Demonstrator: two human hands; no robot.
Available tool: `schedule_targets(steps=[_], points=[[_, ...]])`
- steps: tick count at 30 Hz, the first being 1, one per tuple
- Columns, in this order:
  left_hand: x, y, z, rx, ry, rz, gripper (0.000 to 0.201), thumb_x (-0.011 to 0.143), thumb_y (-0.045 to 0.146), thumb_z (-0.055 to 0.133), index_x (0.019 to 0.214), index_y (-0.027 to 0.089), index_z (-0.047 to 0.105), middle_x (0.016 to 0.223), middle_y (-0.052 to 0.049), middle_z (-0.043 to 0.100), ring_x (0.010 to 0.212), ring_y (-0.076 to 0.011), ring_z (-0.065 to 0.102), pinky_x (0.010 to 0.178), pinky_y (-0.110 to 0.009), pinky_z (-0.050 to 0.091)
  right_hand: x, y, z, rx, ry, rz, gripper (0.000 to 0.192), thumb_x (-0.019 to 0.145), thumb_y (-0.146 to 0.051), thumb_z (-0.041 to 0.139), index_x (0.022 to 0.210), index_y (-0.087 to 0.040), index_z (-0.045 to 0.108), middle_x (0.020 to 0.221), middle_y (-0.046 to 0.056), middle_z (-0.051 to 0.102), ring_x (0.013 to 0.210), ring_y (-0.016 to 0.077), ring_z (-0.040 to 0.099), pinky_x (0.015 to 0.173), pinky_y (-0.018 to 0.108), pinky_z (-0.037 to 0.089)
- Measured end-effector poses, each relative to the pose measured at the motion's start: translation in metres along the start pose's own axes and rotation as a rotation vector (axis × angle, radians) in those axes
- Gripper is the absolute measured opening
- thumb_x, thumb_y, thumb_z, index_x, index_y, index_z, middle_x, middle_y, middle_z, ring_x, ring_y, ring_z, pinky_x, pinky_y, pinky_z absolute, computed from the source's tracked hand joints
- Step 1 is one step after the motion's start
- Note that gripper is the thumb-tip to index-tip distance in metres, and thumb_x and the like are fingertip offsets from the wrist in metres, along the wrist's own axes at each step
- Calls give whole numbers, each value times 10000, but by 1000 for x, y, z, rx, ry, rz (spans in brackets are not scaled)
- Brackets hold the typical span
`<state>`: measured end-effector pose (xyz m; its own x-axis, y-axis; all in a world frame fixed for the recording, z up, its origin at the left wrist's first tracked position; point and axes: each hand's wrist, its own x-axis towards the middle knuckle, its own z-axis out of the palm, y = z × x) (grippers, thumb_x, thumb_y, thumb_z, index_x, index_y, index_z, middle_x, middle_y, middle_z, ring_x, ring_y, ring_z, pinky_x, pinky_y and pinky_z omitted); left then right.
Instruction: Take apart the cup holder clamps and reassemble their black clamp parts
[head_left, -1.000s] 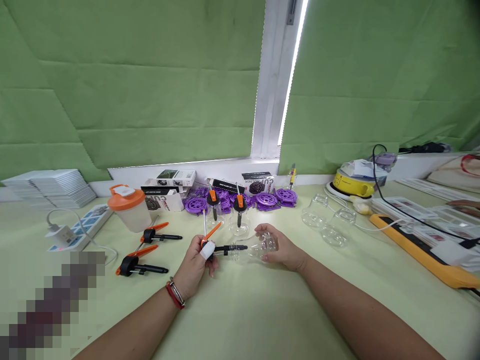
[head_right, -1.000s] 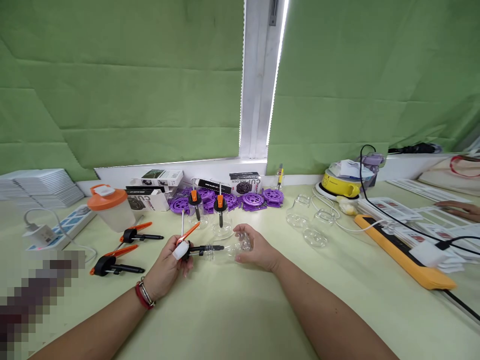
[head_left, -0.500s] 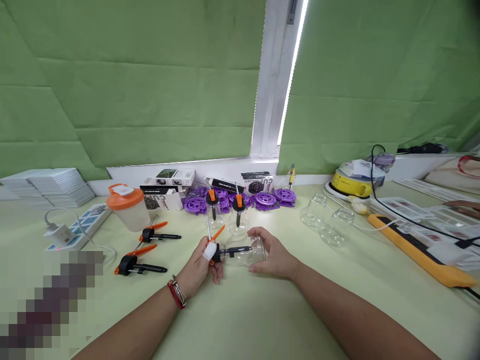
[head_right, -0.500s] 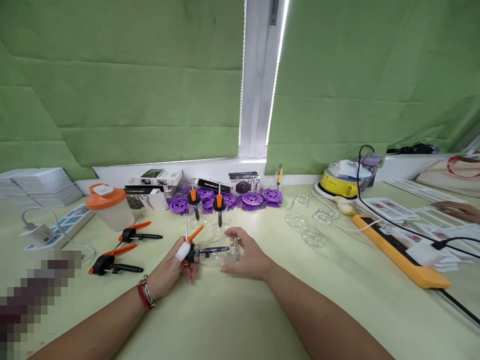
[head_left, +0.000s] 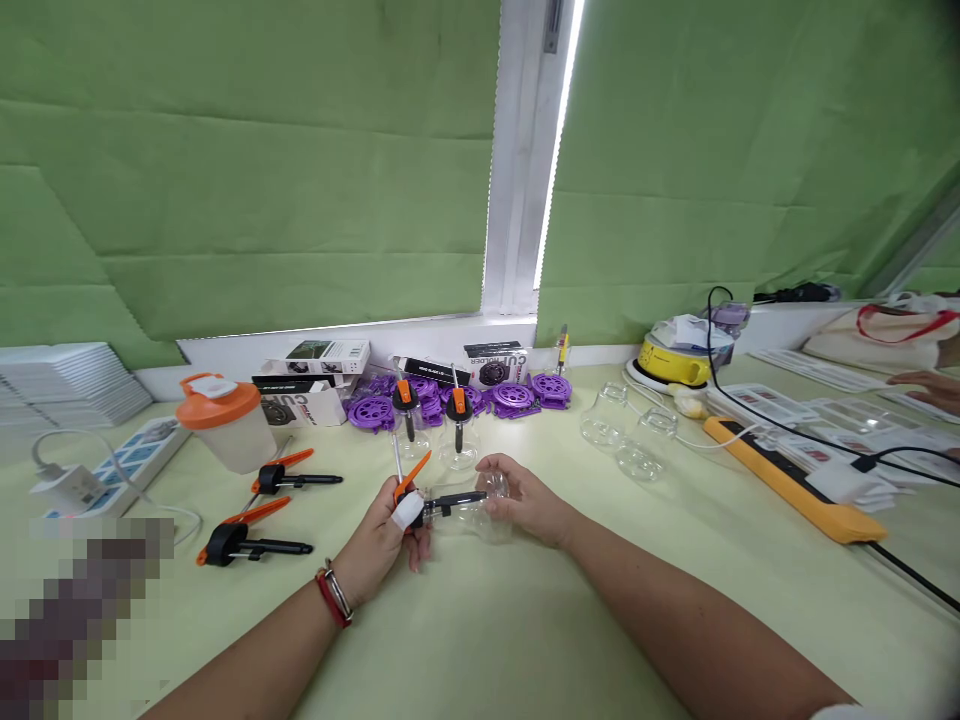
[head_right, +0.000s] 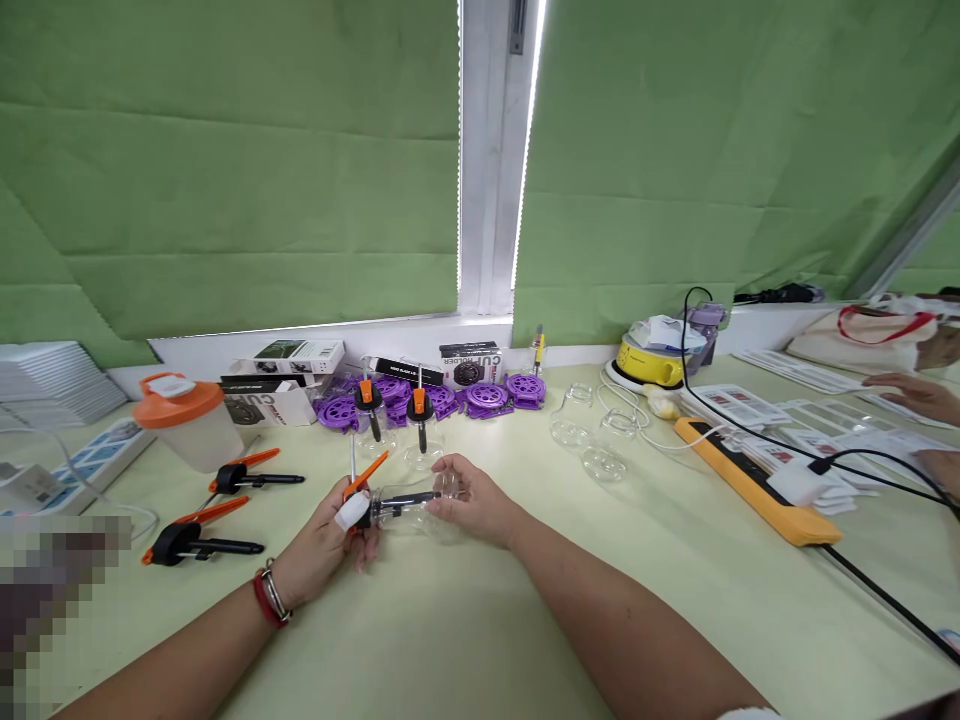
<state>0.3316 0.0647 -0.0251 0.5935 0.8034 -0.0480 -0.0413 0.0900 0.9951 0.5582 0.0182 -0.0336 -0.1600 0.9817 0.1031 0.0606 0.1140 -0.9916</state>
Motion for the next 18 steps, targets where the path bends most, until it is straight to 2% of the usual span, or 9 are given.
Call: schedule_targets(steps=[3, 7, 12, 18], points=[[0, -1, -2, -59, 15, -34, 276, 802, 468, 536, 876, 220, 439, 716, 17, 567, 461, -122, 570, 347, -217, 399, -1, 0, -3, -96, 17, -100, 752, 509, -345, 843, 1157, -251, 472, 1167, 61, 482, 1028, 199, 497, 909, 349, 413], [-1, -2, -4, -158, 7, -61, 305, 788, 490, 537, 919, 226, 458, 734, 8, 589, 494, -143, 600, 380, -238, 437, -2, -3, -4, -146, 31, -244, 817, 464, -302, 863, 1181, -250, 475, 1286, 81, 434, 1225, 241, 396, 1067, 401, 269], [-2, 0, -1, -168, -38, -87, 361, 814, 561, 466, 906, 213, 437, 689, -15, 620, 443, -145, 584, 345, -224, 423, -2, -8, -7, -181, -17, -296, 783, 476, -314, 858, 1160, -242, 484, 1310, 96, 440, 1272, 244, 367, 1096, 406, 214], [-2, 1, 1, -108, 64, -119, 411, 828, 614, 389, 894, 211, 434, 577, 8, 600, 353, -124, 523, 272, -176, 321, -5, -18, -8, -326, -20, -379, 714, 514, -315, 840, 1137, -248, 499, 1290, 97, 458, 1252, 248, 392, 1062, 396, 276]])
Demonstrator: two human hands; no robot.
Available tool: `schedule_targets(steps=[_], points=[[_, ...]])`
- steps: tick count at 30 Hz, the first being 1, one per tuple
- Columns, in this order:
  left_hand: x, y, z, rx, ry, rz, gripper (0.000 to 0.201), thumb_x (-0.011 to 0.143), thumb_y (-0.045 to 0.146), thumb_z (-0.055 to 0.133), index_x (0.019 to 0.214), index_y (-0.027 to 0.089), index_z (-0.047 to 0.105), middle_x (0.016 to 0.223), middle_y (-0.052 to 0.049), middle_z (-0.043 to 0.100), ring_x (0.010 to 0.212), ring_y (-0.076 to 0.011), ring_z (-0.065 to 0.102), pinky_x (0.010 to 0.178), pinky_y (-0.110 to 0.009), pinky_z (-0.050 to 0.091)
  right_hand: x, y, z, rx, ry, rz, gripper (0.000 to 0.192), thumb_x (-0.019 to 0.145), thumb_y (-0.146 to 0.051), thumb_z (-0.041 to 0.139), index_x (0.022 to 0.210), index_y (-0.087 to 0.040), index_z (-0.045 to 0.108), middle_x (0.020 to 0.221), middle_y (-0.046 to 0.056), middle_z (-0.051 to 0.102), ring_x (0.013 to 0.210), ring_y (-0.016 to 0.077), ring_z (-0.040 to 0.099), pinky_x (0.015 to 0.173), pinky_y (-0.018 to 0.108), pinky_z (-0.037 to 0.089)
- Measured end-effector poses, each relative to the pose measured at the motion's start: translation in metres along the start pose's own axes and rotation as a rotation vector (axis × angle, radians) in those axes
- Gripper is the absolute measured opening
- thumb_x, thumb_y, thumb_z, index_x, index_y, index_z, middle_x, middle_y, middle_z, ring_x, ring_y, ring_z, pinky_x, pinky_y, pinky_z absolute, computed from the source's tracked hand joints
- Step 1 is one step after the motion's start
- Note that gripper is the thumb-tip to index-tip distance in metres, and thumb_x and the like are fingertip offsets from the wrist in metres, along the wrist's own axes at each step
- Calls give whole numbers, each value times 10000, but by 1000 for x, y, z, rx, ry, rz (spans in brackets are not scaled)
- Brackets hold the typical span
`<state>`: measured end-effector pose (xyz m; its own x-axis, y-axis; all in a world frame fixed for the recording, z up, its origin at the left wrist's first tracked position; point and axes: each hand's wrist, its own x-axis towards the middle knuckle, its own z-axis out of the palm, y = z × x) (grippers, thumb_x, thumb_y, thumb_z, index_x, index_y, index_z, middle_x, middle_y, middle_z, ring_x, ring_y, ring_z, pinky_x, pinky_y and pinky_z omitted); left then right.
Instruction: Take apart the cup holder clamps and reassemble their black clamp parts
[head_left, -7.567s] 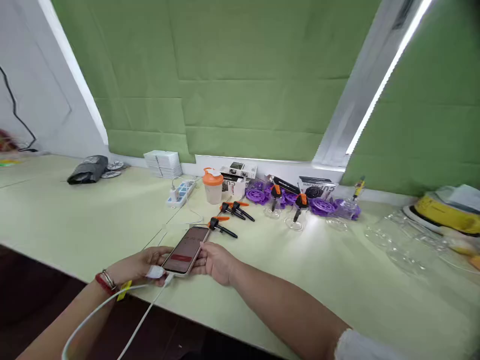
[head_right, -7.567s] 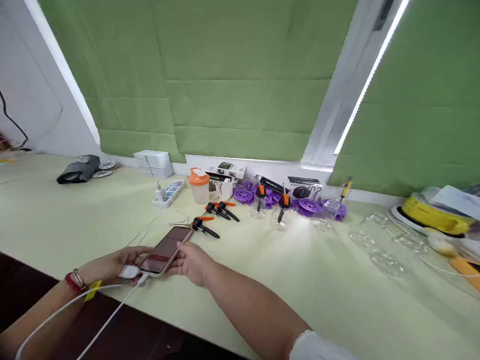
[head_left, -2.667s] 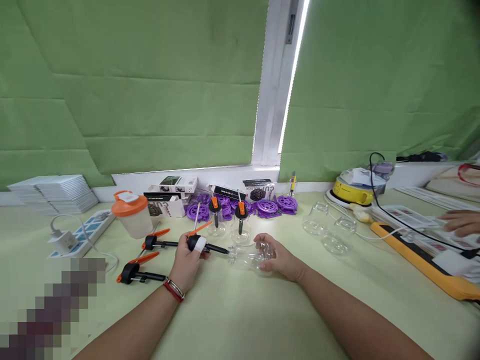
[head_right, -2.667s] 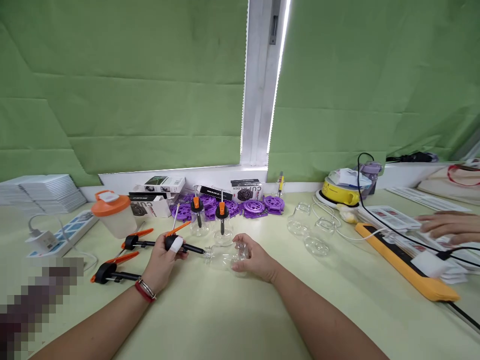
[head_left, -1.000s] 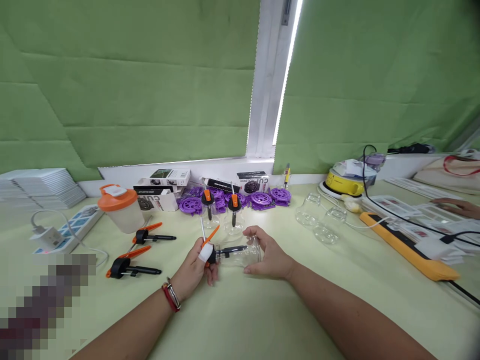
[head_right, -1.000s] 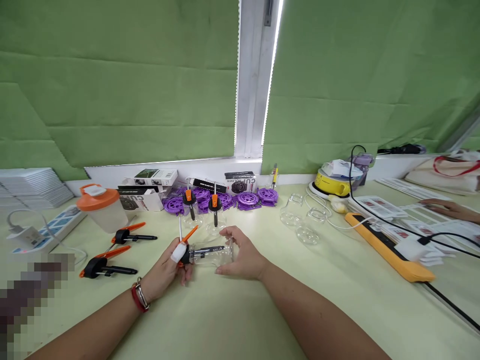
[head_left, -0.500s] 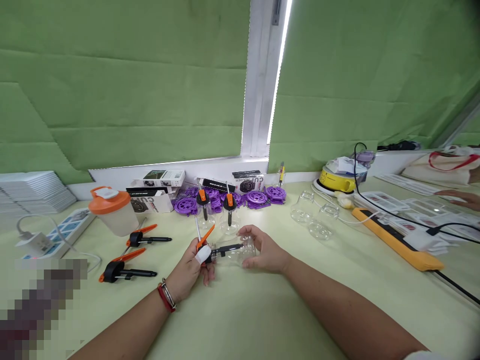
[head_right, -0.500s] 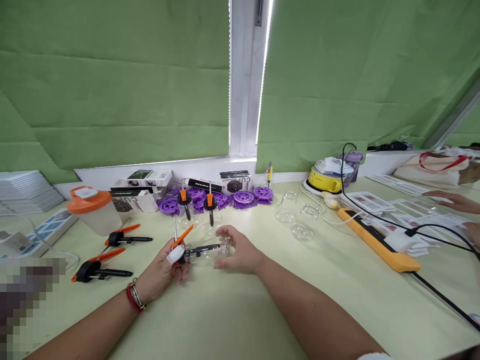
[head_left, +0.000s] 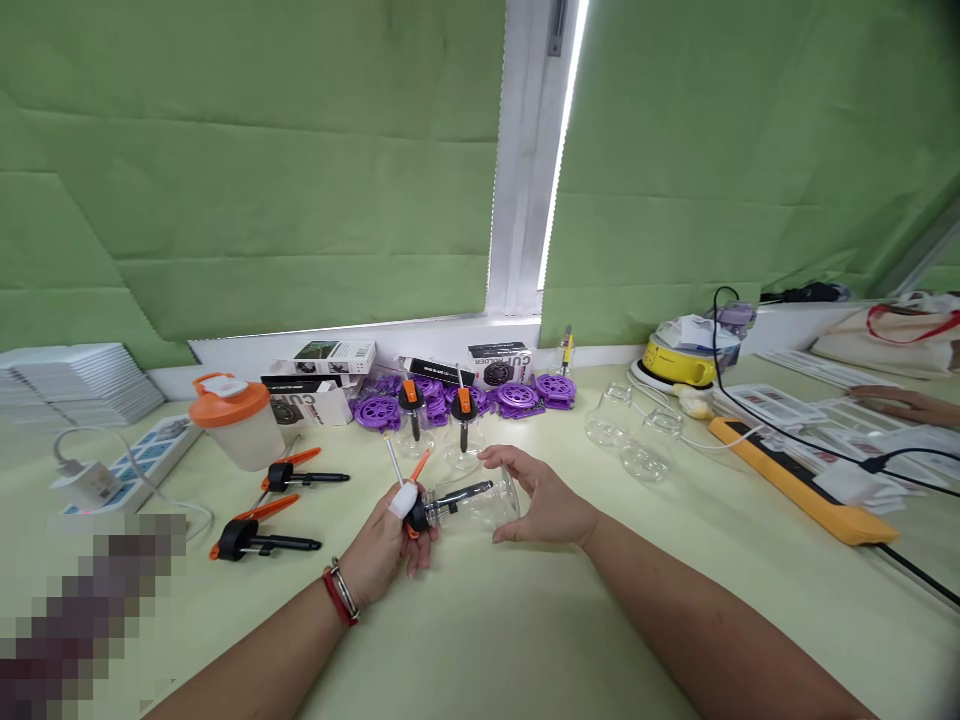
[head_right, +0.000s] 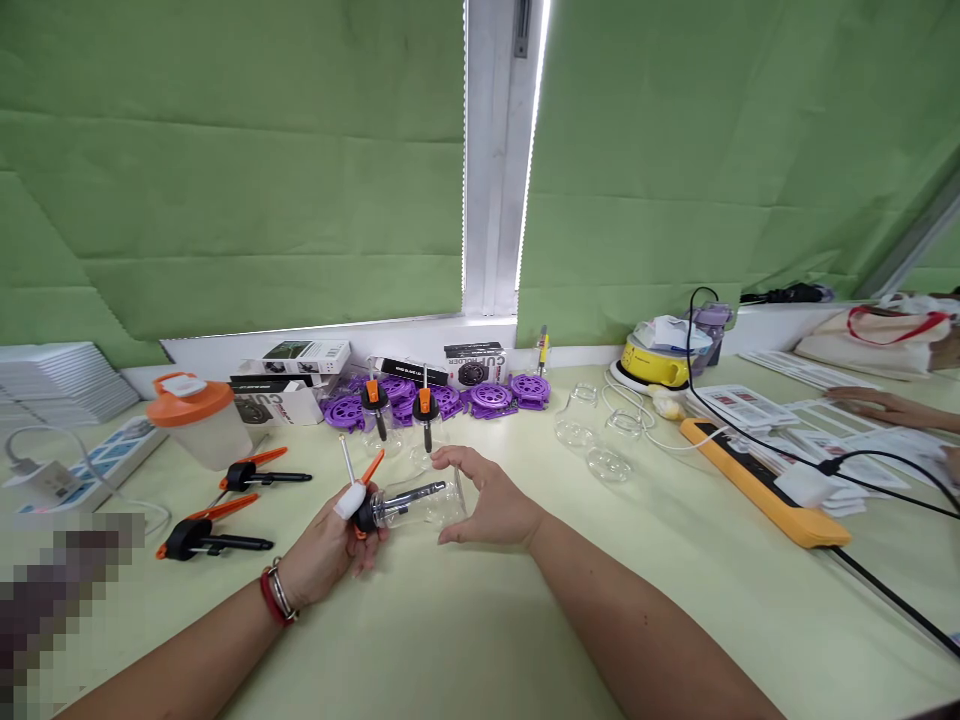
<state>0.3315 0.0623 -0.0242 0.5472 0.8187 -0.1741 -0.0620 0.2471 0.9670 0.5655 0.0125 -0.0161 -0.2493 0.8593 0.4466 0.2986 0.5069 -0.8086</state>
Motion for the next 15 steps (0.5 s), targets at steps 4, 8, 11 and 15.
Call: schedule_targets(steps=[4, 8, 11, 15], points=[[1, -2, -2, 45, 56, -36, 455, 823, 641, 354, 909, 207, 460, 535, 13, 587, 305, -107, 469, 260, -166, 241, 2, -9, -1, -107, 8, -89, 661, 531, -321, 831, 1105, -265, 510, 1258, 92, 484, 1210, 257, 429, 1034, 412, 315], [1, -2, -3, 62, 73, -29, 471, 820, 645, 348, 892, 202, 492, 500, 34, 547, 262, -63, 359, 279, -166, 183, 2, -15, -1, -198, 5, -147, 640, 557, -318, 817, 1114, -270, 507, 1248, 95, 497, 1183, 264, 448, 1000, 419, 351], [0, -1, -4, 31, 83, -19, 475, 819, 643, 357, 890, 196, 500, 482, 57, 505, 260, -39, 283, 299, -167, 159, 3, -16, -1, -232, 10, -192, 632, 573, -316, 808, 1124, -267, 502, 1243, 97, 503, 1178, 259, 450, 994, 423, 358], [0, -2, -5, 5, 40, -6, 472, 837, 633, 334, 926, 192, 480, 482, 69, 489, 276, -34, 241, 317, -173, 189, 2, -15, -1, -243, 16, -239, 643, 574, -322, 807, 1135, -254, 499, 1236, 99, 502, 1171, 252, 448, 1005, 426, 348]])
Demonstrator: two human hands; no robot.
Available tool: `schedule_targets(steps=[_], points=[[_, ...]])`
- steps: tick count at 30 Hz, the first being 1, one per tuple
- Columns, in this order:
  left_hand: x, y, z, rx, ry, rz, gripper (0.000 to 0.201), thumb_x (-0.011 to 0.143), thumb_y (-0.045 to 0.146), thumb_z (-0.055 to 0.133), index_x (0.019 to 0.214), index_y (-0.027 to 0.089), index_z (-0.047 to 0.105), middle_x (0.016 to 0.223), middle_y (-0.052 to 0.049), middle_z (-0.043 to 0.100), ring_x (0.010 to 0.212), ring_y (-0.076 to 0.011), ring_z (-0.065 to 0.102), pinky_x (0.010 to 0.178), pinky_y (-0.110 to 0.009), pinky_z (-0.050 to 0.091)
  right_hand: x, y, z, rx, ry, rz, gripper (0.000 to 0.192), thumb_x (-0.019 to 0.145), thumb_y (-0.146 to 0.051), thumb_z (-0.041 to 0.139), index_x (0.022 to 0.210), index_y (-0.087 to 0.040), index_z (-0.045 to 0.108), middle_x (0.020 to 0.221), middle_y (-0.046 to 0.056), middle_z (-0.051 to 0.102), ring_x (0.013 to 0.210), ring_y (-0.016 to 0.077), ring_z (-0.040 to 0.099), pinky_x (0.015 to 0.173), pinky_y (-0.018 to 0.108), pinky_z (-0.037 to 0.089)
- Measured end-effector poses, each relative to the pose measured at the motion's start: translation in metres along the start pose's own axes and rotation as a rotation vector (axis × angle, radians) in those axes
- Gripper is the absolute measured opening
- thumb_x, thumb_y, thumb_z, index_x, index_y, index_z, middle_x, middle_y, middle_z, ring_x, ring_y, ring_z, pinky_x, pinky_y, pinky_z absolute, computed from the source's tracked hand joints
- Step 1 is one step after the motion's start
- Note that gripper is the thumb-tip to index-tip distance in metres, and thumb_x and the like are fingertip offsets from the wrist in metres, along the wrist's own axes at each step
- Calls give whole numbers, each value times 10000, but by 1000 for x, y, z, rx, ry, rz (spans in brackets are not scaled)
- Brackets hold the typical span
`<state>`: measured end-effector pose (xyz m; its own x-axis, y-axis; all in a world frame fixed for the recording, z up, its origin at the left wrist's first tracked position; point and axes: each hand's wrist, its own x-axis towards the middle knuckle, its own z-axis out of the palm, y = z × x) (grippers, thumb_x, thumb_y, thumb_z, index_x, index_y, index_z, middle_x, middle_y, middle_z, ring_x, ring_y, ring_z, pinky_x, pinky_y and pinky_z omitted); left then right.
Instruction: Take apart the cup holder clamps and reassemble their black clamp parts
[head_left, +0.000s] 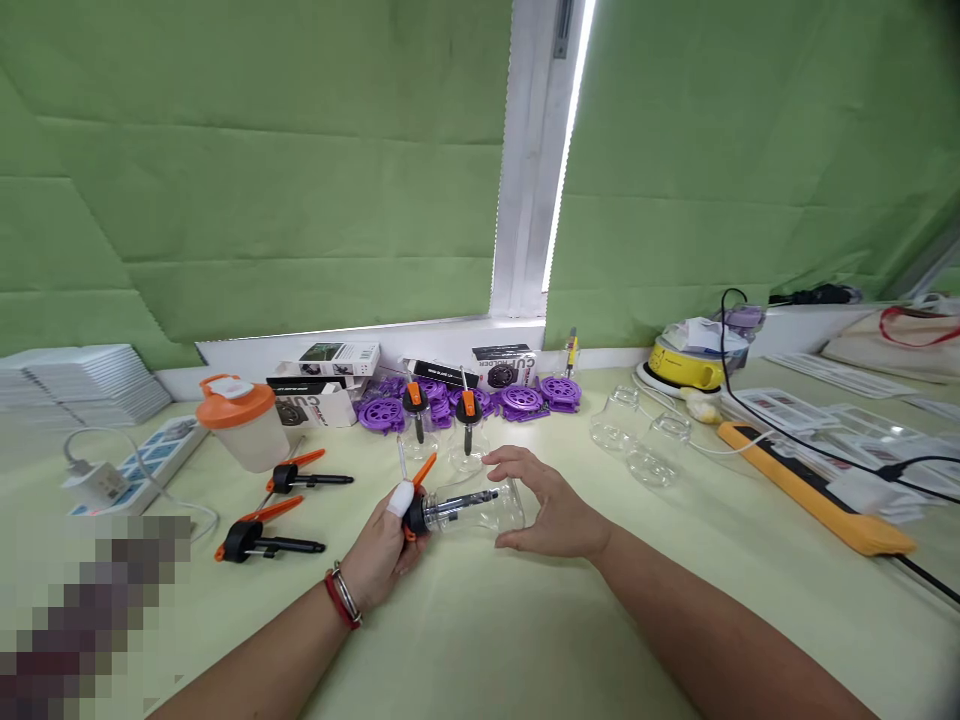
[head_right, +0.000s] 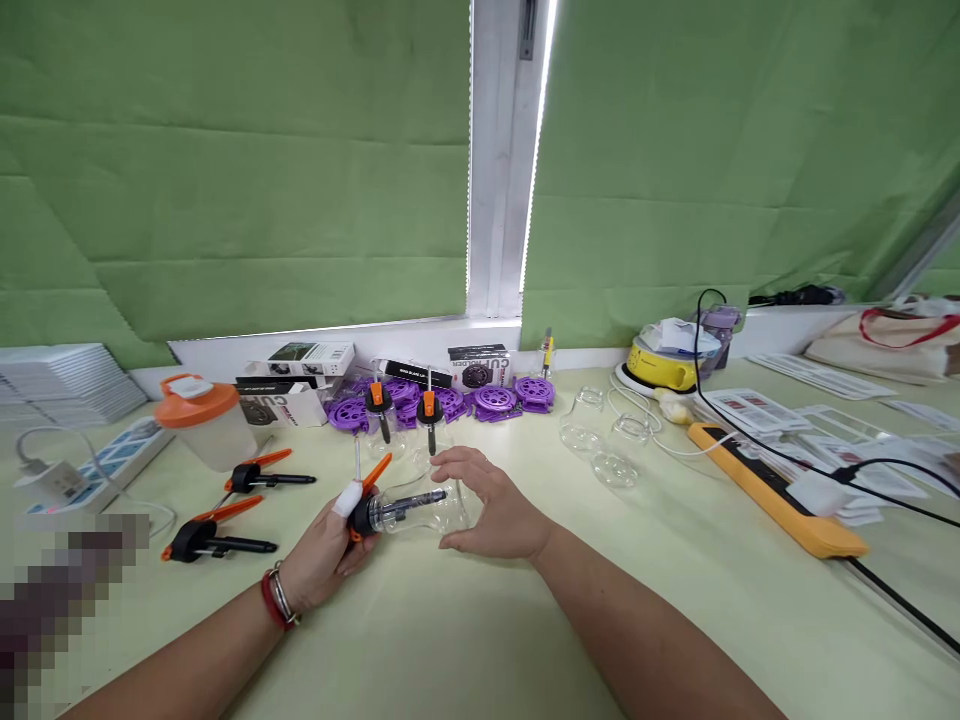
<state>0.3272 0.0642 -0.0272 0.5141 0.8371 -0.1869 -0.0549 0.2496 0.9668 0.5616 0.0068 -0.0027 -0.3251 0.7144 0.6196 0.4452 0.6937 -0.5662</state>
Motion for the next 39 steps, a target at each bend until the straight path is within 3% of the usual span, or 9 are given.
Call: schedule_targets(steps=[6, 12, 18, 22, 27, 29, 33, 37, 39], points=[[-6, -3, 3, 148, -38, 116, 409, 869, 590, 311, 928, 204, 434, 530, 66, 489, 316, -42, 261, 331, -179, 249, -8, 10, 6, 228, -29, 291, 714, 589, -427, 789, 1194, -235, 462, 1179, 96, 503, 1045, 232, 493, 936, 398, 407], [-8, -2, 6, 219, -57, 99, 405, 838, 605, 375, 922, 211, 424, 542, 74, 462, 339, -46, 279, 331, -172, 257, -8, 16, 17, 608, -33, 668, 447, 873, -603, 329, 1157, -275, 435, 1115, 66, 477, 778, 129, 491, 673, 304, 502], [-2, -5, 0, 169, -16, 85, 429, 835, 611, 367, 984, 213, 423, 529, 76, 452, 348, -56, 270, 335, -182, 273, -9, 13, 11, 821, -157, 724, 762, 637, -423, 759, 1268, -329, 342, 1228, 63, 410, 856, 152, 577, 657, 270, 506], [-1, -5, -2, 192, -46, 108, 414, 841, 598, 373, 963, 207, 436, 539, 73, 442, 353, -55, 280, 337, -179, 268, -10, 16, 11, 746, -188, 896, 599, 836, -640, 368, 1253, -211, 392, 955, 94, 575, 514, 103, 549, 353, 186, 364], [1, -6, -3, 147, -18, 96, 408, 849, 592, 351, 972, 211, 430, 538, 66, 466, 358, -54, 258, 342, -181, 273, -8, 13, 8, 766, -93, 763, 792, 705, -445, 697, 1362, -363, 264, 1340, 89, 371, 860, 155, 599, 520, 213, 502], [1, -7, -4, 144, -26, 97, 397, 859, 587, 335, 950, 213, 430, 530, 63, 467, 359, -54, 255, 342, -179, 263, -9, 14, 9, 783, -146, 781, 774, 704, -444, 695, 1350, -350, 279, 1245, 88, 462, 773, 150, 625, 474, 209, 488], [1, -6, -4, 154, -39, 119, 388, 868, 579, 334, 959, 214, 431, 523, 68, 456, 351, -50, 244, 342, -180, 256, -11, 20, 10, 723, -159, 867, 607, 847, -626, 362, 1267, -194, 423, 991, 107, 593, 565, 114, 593, 352, 179, 371], [2, -5, -4, 154, -7, 116, 392, 863, 587, 336, 949, 216, 431, 522, 68, 454, 356, -53, 245, 335, -175, 261, -11, 19, 9, 704, -72, 698, 685, 712, -422, 705, 1304, -298, 385, 1283, 72, 439, 917, 139, 576, 637, 214, 501], [3, -5, -5, 155, 0, 112, 398, 864, 594, 321, 930, 217, 431, 514, 69, 452, 353, -54, 250, 332, -171, 256, -10, 18, 10, 730, -97, 712, 704, 686, -406, 729, 1288, -304, 378, 1183, 58, 503, 849, 137, 603, 618, 224, 502]])
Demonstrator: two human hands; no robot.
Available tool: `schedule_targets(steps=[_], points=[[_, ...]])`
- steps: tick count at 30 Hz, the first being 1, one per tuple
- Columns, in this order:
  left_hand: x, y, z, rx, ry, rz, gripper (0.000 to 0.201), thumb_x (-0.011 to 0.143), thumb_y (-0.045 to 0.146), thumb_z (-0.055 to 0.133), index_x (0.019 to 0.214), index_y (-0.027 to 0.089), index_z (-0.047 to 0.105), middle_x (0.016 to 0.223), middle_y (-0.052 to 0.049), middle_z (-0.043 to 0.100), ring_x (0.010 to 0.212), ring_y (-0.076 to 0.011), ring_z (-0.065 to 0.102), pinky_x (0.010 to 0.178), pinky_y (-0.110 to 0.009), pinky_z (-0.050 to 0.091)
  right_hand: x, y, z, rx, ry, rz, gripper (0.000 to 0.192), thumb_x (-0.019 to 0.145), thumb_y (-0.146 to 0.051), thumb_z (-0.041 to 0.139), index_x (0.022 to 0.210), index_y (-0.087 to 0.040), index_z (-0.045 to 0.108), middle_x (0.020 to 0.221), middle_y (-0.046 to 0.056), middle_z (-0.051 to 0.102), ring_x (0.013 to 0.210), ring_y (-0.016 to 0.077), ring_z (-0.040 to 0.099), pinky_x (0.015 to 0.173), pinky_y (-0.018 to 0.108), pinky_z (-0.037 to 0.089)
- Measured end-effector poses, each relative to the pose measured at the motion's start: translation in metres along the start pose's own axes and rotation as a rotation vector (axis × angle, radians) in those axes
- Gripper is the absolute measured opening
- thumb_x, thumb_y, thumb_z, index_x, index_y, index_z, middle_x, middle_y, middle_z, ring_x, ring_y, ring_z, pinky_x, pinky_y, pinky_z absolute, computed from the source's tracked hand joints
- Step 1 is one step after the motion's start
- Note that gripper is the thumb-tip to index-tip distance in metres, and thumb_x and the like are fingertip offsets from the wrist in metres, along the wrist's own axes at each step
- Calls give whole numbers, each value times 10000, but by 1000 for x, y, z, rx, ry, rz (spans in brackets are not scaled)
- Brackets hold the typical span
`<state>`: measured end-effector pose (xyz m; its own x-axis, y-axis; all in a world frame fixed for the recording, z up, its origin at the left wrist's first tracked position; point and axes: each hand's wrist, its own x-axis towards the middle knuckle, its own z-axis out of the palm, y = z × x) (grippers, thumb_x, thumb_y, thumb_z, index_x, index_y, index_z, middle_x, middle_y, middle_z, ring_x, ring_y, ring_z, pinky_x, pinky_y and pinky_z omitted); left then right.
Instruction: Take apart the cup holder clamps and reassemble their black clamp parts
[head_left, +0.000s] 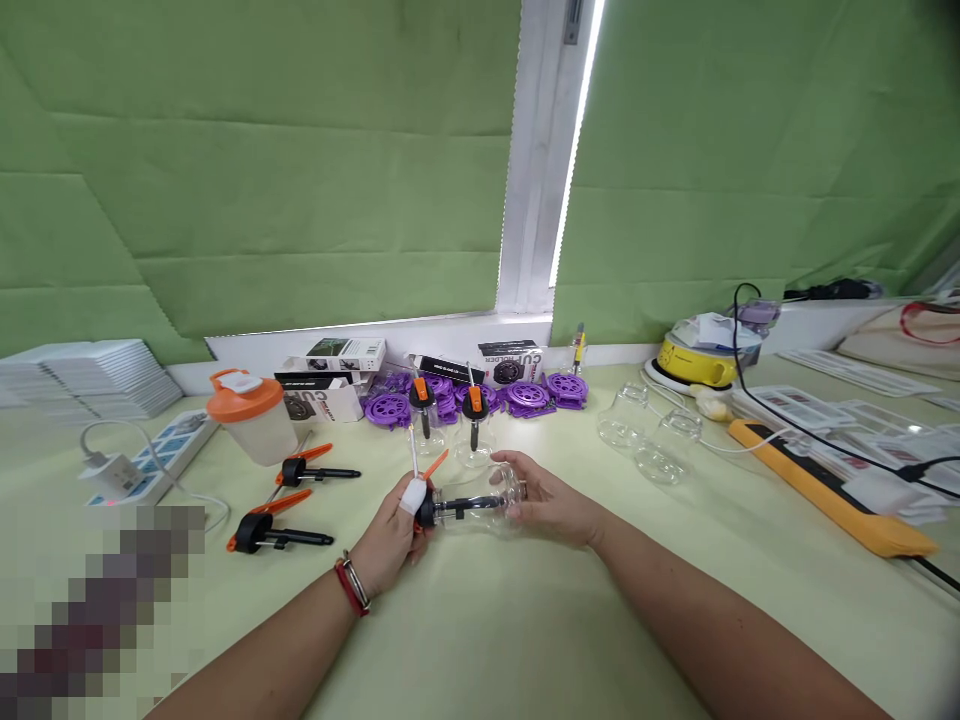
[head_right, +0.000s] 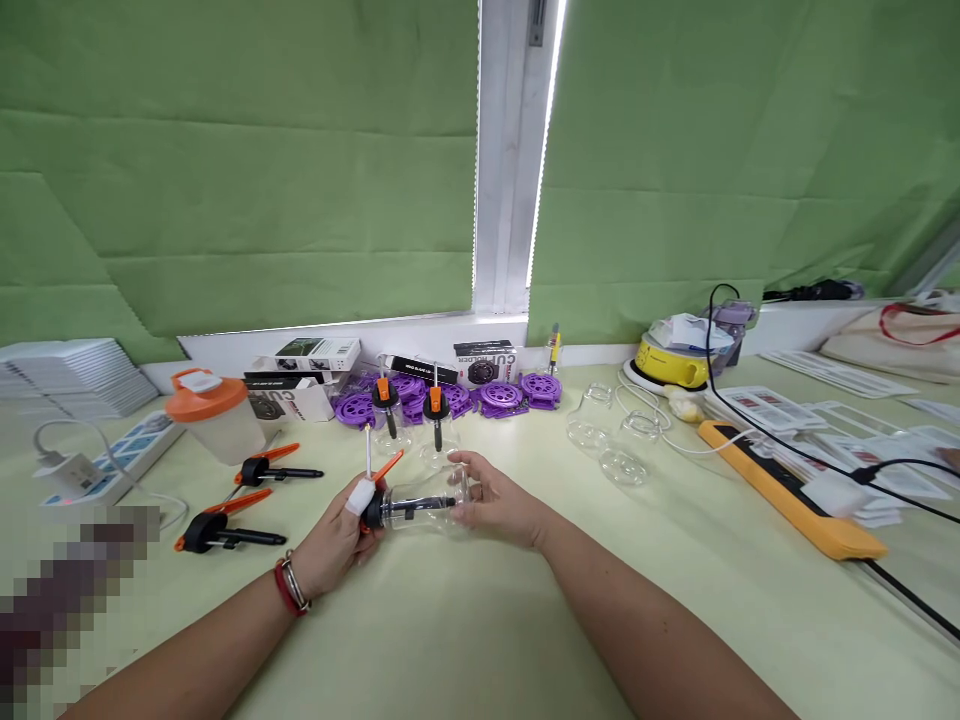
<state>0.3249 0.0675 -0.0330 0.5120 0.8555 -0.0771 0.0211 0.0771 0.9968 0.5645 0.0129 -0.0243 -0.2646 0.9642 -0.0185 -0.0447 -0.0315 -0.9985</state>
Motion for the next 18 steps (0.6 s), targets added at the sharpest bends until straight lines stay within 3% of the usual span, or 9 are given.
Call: schedule_targets(steps=[2, 4, 8, 10, 13, 15, 18], points=[[0, -1, 0, 2, -8, 6, 402, 866, 595, 308, 931, 218, 430, 514, 69, 457, 351, -53, 251, 335, -169, 261, 0, 0, 1, 13, -7, 99, 578, 782, -546, 566, 1253, -251, 407, 976, 58, 582, 657, 130, 617, 465, 205, 452], [0, -1, 0, 7, -12, 3, 403, 864, 596, 312, 942, 219, 430, 520, 70, 459, 352, -52, 249, 339, -170, 273, 0, 0, 1, 8, 15, 145, 575, 833, -618, 409, 1242, -214, 432, 941, 80, 594, 607, 133, 606, 389, 193, 395], [0, 1, 0, 17, 9, -12, 413, 856, 604, 324, 928, 213, 433, 527, 69, 451, 354, -52, 253, 337, -172, 277, -1, -2, -2, -36, 25, 16, 697, 700, -434, 708, 1299, -298, 379, 1262, 75, 442, 897, 145, 574, 571, 198, 477], [1, 1, 0, 23, 8, -10, 419, 856, 607, 318, 921, 209, 434, 526, 67, 453, 350, -53, 258, 335, -173, 270, -1, -2, -3, -54, 16, 15, 702, 686, -415, 725, 1282, -304, 372, 1164, 55, 498, 825, 129, 584, 559, 194, 466], [2, -1, -1, 26, -2, 0, 428, 857, 609, 308, 935, 209, 438, 526, 64, 461, 344, -55, 262, 331, -173, 261, 1, 1, -3, -66, 31, 80, 518, 823, -562, 489, 1219, -235, 424, 916, 40, 568, 600, 101, 573, 422, 175, 385], [3, -1, -2, 15, -4, 3, 423, 857, 606, 312, 936, 210, 438, 531, 63, 465, 348, -56, 257, 331, -176, 267, 2, 2, -5, -67, 30, 66, 536, 821, -568, 486, 1239, -241, 415, 1025, 66, 549, 647, 108, 580, 406, 170, 369], [3, -1, -2, -8, -6, -7, 416, 858, 605, 315, 914, 211, 434, 529, 64, 464, 351, -54, 235, 332, -179, 270, 2, 2, -7, -86, 10, -5, 717, 678, -440, 723, 1287, -308, 369, 1247, 65, 430, 725, 87, 552, 445, 157, 381]])
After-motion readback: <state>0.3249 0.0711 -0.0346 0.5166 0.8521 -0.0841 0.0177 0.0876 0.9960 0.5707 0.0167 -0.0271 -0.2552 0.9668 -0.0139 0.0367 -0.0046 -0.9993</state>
